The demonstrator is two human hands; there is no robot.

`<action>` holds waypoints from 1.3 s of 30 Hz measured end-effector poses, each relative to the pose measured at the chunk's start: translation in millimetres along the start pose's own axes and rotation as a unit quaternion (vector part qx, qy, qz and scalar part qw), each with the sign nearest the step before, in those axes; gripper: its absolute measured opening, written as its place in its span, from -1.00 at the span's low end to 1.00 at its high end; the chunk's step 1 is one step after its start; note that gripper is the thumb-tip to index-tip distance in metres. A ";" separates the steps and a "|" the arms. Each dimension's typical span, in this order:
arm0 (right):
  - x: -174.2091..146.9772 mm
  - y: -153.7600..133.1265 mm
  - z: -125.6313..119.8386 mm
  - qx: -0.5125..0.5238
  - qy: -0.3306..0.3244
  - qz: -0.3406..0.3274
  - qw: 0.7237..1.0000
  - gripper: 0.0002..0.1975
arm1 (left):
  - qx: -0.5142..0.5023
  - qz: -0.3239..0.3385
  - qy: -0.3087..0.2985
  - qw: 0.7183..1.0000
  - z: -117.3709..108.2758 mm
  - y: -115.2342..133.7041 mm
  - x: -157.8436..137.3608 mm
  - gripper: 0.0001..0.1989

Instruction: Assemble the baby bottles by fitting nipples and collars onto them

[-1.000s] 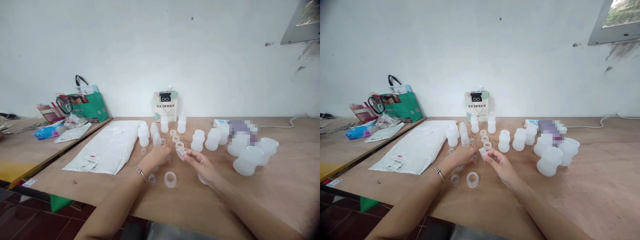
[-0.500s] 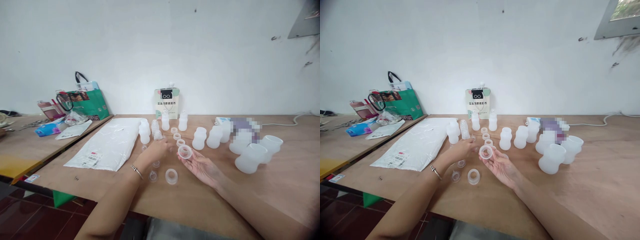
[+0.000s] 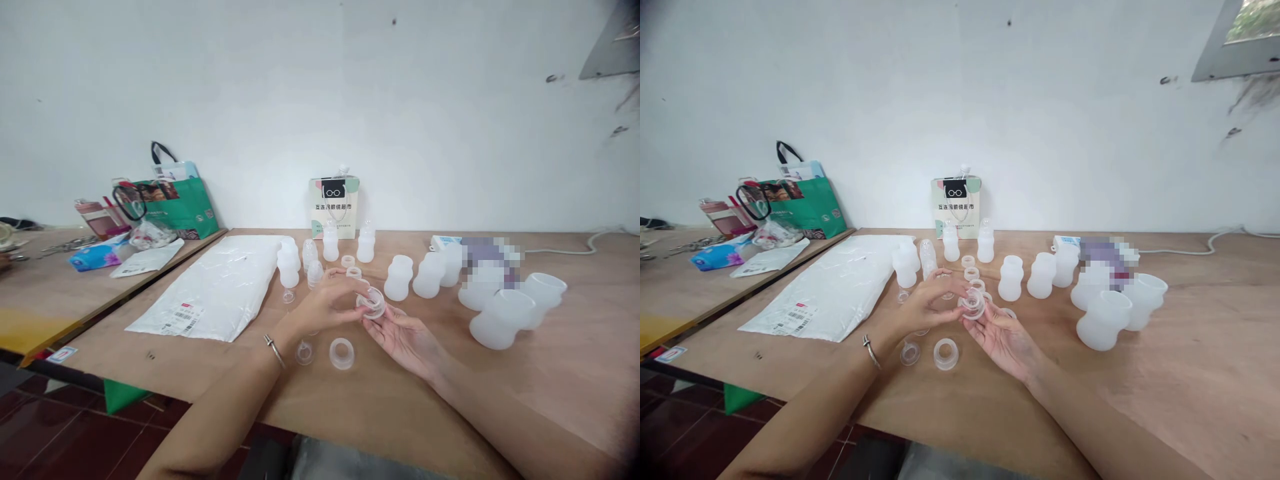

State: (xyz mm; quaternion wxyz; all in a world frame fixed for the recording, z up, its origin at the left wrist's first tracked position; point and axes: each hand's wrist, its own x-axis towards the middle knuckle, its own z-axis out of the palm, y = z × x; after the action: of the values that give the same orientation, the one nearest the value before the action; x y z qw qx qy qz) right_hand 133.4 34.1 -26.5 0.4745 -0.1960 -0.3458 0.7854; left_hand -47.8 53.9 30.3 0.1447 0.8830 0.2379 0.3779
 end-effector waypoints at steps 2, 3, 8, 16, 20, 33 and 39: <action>0.1 0.1 -0.2 0.007 0.009 -0.001 1.000 -0.84 | 0.052 0.026 -0.021 0.998 -1.5 -1.9 -0.9 -0.82; 0.1 0.2 -0.3 0.005 0.014 -0.004 1.000 -0.83 | 0.072 0.036 -0.027 0.996 -2.8 -2.6 -1.0 -0.82; 0.3 0.8 -1.1 -0.028 0.016 -0.028 0.999 -0.82 | 0.175 0.094 -0.084 0.976 -7.1 -3.7 -2.5 -0.76; 3.1 1.5 -0.5 -0.017 0.017 -0.037 0.999 -0.84 | 0.199 0.106 -0.045 0.973 8.5 -10.2 -11.6 -0.73; 4.0 3.1 -3.0 0.001 0.026 -0.034 0.999 -0.81 | 0.171 0.121 -0.012 0.978 11.1 -8.8 -11.0 -0.76; 3.0 4.4 -2.1 -0.117 0.048 -0.045 0.991 -0.87 | 0.108 0.092 0.006 0.990 11.1 0.8 -9.7 -0.68; 1.7 2.6 1.9 -0.186 0.058 -0.064 0.979 -0.84 | 0.030 0.034 0.015 0.999 11.1 12.3 -10.6 -0.58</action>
State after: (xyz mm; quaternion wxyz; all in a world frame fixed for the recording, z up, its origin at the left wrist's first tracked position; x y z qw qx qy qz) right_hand 129.8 34.2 -27.1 0.4984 -0.3039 -0.4693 0.6626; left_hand -42.2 37.1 21.9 0.1017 0.8887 0.2207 0.3889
